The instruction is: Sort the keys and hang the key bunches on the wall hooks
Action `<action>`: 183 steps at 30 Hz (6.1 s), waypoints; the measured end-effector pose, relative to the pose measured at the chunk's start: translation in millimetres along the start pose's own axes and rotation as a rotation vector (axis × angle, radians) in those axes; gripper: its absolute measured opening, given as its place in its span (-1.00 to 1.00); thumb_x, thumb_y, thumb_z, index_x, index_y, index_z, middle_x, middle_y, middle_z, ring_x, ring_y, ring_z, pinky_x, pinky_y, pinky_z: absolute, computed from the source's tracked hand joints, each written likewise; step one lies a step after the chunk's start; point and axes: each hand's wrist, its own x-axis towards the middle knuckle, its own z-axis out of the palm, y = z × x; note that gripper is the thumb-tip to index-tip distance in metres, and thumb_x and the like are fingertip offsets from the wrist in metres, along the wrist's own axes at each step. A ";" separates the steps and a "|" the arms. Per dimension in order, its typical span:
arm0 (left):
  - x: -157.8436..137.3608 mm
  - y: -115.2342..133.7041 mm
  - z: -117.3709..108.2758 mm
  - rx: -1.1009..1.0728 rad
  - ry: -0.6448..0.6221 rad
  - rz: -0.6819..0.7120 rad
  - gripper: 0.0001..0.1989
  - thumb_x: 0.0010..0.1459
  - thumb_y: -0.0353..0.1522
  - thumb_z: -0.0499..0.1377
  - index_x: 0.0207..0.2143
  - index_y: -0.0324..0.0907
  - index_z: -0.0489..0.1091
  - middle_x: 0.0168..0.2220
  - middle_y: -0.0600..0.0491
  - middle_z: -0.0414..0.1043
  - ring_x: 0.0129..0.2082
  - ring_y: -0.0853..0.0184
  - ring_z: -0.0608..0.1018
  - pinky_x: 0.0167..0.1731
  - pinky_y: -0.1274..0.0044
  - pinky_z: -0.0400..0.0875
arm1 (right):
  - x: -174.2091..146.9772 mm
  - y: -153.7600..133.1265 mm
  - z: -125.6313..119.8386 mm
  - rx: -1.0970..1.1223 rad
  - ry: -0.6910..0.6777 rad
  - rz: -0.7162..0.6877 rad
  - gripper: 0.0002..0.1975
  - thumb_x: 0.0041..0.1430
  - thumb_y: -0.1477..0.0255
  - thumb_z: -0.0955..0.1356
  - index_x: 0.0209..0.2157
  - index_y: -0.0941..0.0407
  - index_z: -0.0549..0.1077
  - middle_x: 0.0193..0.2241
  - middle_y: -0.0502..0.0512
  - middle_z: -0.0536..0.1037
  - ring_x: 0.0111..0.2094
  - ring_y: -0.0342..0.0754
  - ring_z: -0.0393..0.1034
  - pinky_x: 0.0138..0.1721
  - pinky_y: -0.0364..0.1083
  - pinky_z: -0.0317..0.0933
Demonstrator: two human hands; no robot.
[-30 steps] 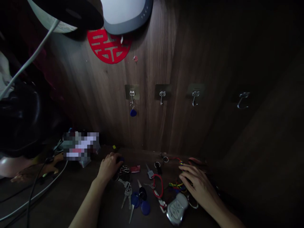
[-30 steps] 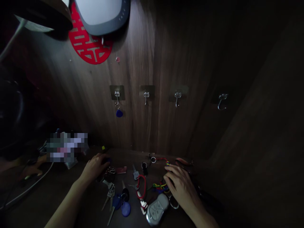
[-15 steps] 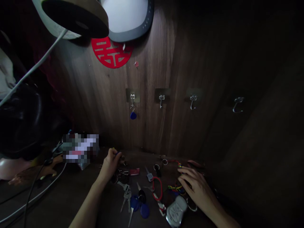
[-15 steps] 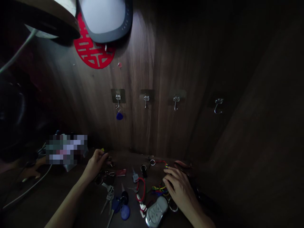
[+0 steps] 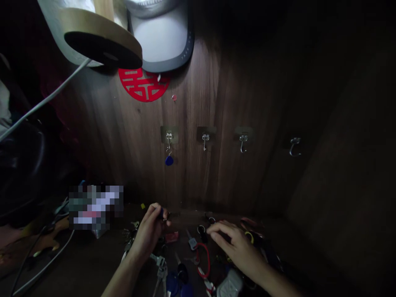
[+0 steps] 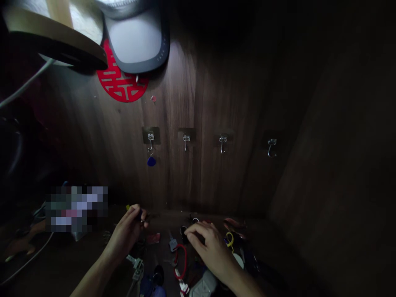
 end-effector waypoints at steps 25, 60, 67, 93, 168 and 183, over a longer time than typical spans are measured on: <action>2.7 -8.4 0.4 0.042 0.083 0.056 -0.65 -0.12 -0.18 0.31 -0.36 -0.10 0.26 -0.18 0.06 0.48 -0.39 0.33 0.58 -0.37 0.54 0.36 | 99.0 -57.7 47.0 0.848 0.245 0.139 -0.68 0.01 0.11 0.37 -0.41 0.08 0.32 -0.51 0.00 0.53 -0.54 -0.15 0.31 -0.62 -0.23 0.05; 14.3 -16.3 -29.4 0.609 0.094 0.365 -0.76 0.15 -0.21 0.10 -0.18 -0.11 0.25 -0.34 0.06 0.44 -0.30 0.29 0.53 -0.31 0.49 0.45 | 194.4 -92.0 45.3 0.695 0.401 -0.094 -0.76 -0.05 0.35 0.37 -0.42 0.06 0.20 -0.46 -0.04 0.48 -0.41 -0.10 0.44 -0.51 -0.19 0.27; 17.6 -0.6 -37.5 0.668 0.263 0.415 -0.73 0.11 -0.18 0.10 -0.19 -0.12 0.25 -0.37 0.08 0.47 -0.45 0.34 0.56 -0.36 0.51 0.43 | 173.7 -78.6 47.6 0.739 0.342 -0.112 -0.83 0.01 0.37 0.33 -0.33 0.07 0.26 -0.18 0.15 0.53 -0.09 0.02 0.42 -0.16 -0.01 0.30; 9.9 30.2 -76.7 1.715 0.197 -0.076 -0.79 0.21 -0.36 -0.02 -0.23 -0.11 0.40 -0.23 -0.06 0.57 -0.18 0.13 0.58 -0.29 0.46 0.32 | -18.4 8.3 34.3 -0.066 -0.371 0.017 -0.81 0.24 0.43 0.22 -0.27 -0.02 0.47 -0.19 0.01 0.50 -0.10 -0.04 0.35 -0.05 -0.08 0.17; 27.2 28.1 -86.6 1.217 0.199 0.195 -0.72 0.02 -0.26 0.05 -0.32 -0.18 0.48 -0.32 0.02 0.58 -0.27 0.22 0.58 -0.26 0.49 0.42 | -22.4 9.5 41.6 -0.060 -0.350 -0.084 -0.78 0.28 0.46 0.20 -0.32 0.05 0.46 -0.20 0.05 0.53 -0.11 -0.04 0.37 -0.03 -0.01 0.15; 13.6 37.6 -61.5 0.862 0.257 0.227 -0.60 -0.01 -0.03 0.13 -0.32 -0.18 0.38 -0.42 0.10 0.51 -0.41 0.29 0.55 -0.41 0.55 0.42 | -24.0 9.5 41.8 -0.066 -0.333 -0.081 -0.79 0.27 0.48 0.21 -0.32 0.05 0.47 -0.19 0.03 0.53 -0.11 -0.07 0.36 -0.04 -0.06 0.17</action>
